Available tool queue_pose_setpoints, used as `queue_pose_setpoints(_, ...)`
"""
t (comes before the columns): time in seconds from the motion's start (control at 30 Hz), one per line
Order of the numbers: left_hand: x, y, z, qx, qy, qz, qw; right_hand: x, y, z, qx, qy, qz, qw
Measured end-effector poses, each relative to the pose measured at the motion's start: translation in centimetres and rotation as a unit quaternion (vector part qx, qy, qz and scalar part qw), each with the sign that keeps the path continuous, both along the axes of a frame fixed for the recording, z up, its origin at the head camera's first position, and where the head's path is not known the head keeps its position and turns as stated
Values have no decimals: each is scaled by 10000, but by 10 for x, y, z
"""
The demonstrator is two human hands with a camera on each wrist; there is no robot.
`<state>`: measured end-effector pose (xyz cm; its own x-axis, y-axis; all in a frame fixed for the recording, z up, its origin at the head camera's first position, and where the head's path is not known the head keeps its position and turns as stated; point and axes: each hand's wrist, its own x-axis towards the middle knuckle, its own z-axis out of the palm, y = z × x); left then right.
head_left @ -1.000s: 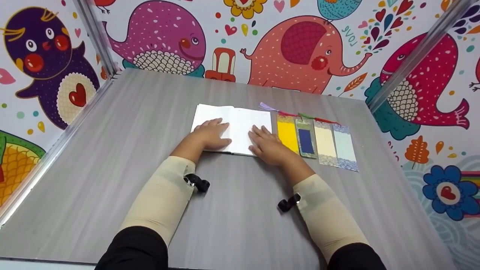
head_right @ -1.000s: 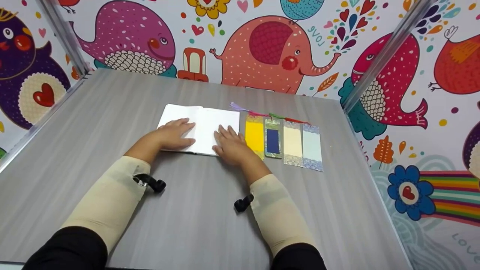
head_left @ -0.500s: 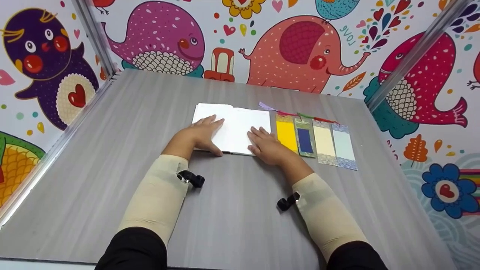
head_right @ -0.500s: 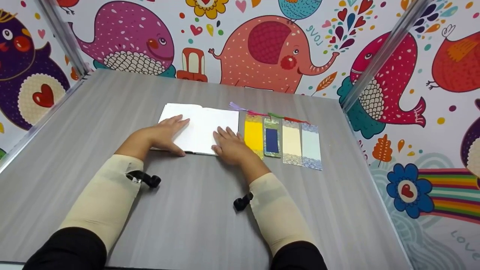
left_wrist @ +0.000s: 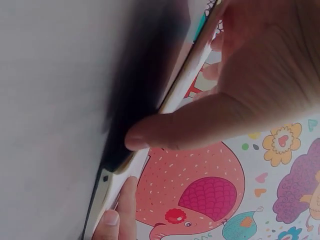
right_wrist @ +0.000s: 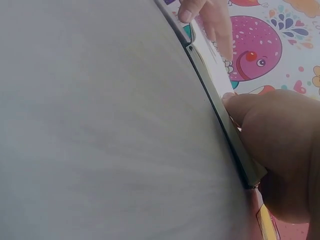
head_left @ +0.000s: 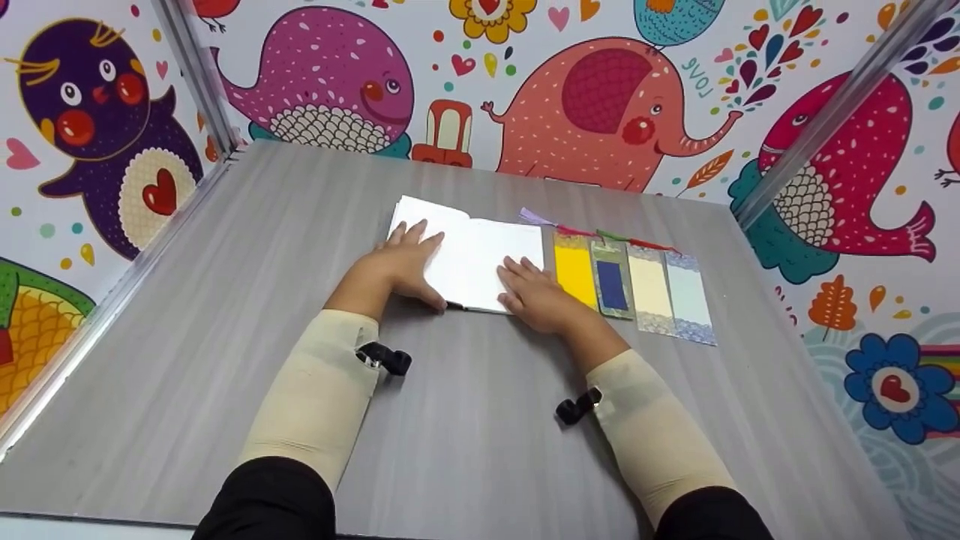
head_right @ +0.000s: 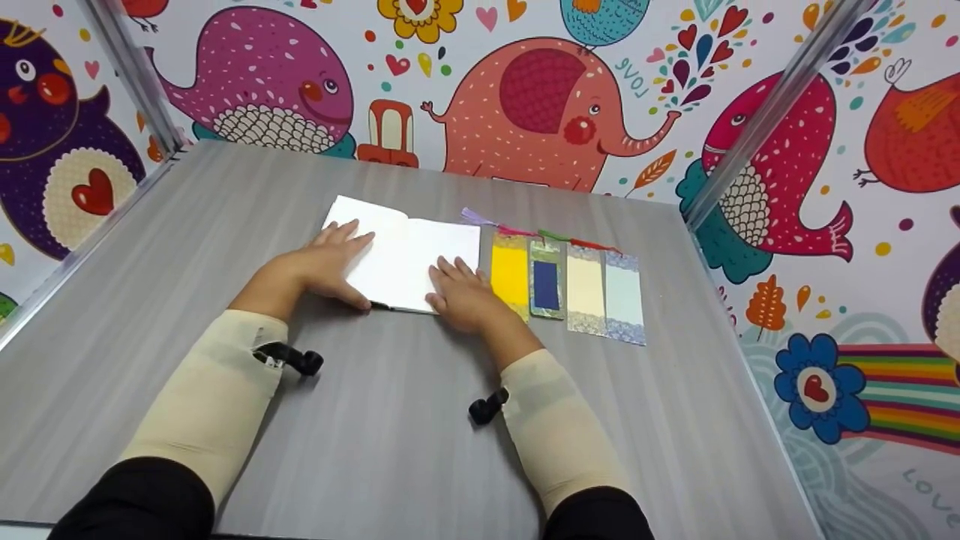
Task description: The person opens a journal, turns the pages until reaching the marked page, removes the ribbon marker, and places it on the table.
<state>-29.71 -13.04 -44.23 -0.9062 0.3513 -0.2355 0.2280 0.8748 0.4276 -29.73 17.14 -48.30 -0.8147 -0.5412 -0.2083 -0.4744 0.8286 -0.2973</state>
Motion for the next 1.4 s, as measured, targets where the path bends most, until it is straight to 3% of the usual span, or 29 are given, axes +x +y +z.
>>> queue_pose_setpoints(0.23, 5, 7, 12, -105, 249, 17, 9996, 1, 1, 0, 28, -4, -33, 10000)
queue_pose_setpoints(0.67, 7, 13, 19, -151, 473, 219, 9985, -2, -1, -1, 21, 25, -8, 10000)
queue_pose_setpoints(0.93, 6, 19, 33, 605, 1015, 665, 9908, -2, -1, -1, -41, 43, -106, 9999)
queue_pose_setpoints(1.1, 10, 28, 44, 1097, 1133, 910, 9833, -1, -1, 1, -147, 22, -270, 9995)
queue_pose_setpoints(1.27, 15, 38, 51, 1435, 1228, 755, 9791, -2, -1, 3, -386, -57, -457, 9982)
queue_pose_setpoints(1.4, 18, 44, 53, 1866, 1337, 530, 9719, -3, -1, 7, -863, -183, -696, 9937)
